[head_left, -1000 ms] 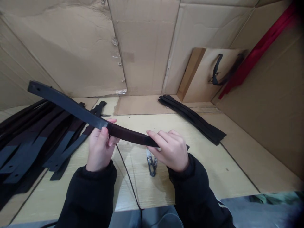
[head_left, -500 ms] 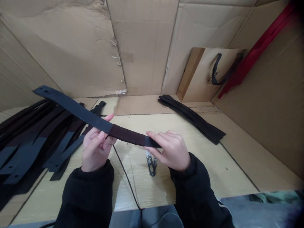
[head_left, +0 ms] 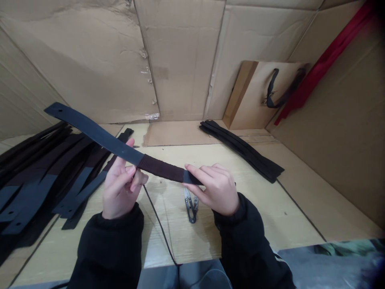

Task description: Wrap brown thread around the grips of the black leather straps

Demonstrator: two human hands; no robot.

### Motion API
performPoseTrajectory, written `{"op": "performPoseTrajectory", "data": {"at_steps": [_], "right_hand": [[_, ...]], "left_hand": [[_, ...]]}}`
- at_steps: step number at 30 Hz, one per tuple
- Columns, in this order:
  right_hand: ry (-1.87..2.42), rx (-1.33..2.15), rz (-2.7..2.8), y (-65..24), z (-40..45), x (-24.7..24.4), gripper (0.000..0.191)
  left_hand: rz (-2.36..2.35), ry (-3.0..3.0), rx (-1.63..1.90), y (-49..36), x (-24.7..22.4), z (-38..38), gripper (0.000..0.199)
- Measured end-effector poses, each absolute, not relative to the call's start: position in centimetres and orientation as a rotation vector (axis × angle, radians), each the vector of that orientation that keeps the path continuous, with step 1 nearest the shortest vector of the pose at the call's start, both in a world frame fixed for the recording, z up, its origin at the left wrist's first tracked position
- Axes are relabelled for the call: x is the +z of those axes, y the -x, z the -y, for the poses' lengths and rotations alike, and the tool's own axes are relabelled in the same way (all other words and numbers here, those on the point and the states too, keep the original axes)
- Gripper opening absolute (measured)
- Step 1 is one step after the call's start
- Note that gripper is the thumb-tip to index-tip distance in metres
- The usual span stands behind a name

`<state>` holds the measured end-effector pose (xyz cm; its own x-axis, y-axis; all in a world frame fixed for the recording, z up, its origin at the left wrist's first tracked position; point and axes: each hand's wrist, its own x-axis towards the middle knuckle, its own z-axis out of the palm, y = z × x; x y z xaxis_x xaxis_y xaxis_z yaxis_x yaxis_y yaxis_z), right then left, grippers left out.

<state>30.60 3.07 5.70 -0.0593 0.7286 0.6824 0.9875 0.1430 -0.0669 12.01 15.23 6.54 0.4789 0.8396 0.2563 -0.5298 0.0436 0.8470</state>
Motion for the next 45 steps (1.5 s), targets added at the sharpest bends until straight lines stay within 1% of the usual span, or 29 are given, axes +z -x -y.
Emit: {"op": "performPoseTrajectory", "data": {"at_steps": [5,10,14,17,21,26,28,30,32,36,40,45], "right_hand": [[1.603,-0.446,1.862,-30.4,-3.2,5.8,0.040],[1.572,-0.320,1.846,-30.1,-3.1,6.1,0.033],[1.682,-0.336,1.789,-30.1,-3.0,6.2,0.039],[1.751,-0.368,1.707,-30.0,-3.2,6.2,0.044],[1.811,-0.428,1.642,-29.8,-3.4,5.8,0.049],[1.770,-0.480,1.669,-29.8,-3.5,5.0,0.048],[1.743,-0.523,1.700,-29.8,-3.6,4.9,0.043],[1.765,-0.560,1.736,-29.8,-3.6,4.9,0.037],[1.799,-0.604,1.772,-29.8,-3.6,5.0,0.042],[1.811,-0.715,1.817,-29.9,-3.5,5.2,0.053],[1.814,-0.778,1.814,-30.0,-3.4,5.2,0.054],[1.812,-0.825,1.798,-29.7,-3.6,5.2,0.049]], "left_hand": [[-0.331,-1.105,1.111,-11.8,6.4,-15.3,0.054],[-0.324,-1.187,1.197,-12.0,6.2,-15.4,0.042],[-0.404,-1.234,1.331,-12.4,5.8,-15.3,0.023],[-0.484,-1.255,1.409,-12.7,5.4,-15.2,0.017],[-0.563,-1.309,1.471,-12.9,5.0,-15.2,0.018],[-0.582,-1.302,1.450,-13.0,5.2,-15.2,0.021],[-0.585,-1.295,1.436,-13.0,5.2,-15.2,0.022],[-0.575,-1.284,1.396,-13.0,5.3,-15.3,0.019],[-0.550,-1.261,1.350,-12.9,5.4,-15.3,0.016],[-0.523,-1.202,1.259,-12.8,5.6,-15.3,0.020],[-0.543,-1.176,1.189,-12.8,5.8,-15.4,0.023],[-0.551,-1.154,1.160,-12.7,5.8,-15.5,0.021]]}}
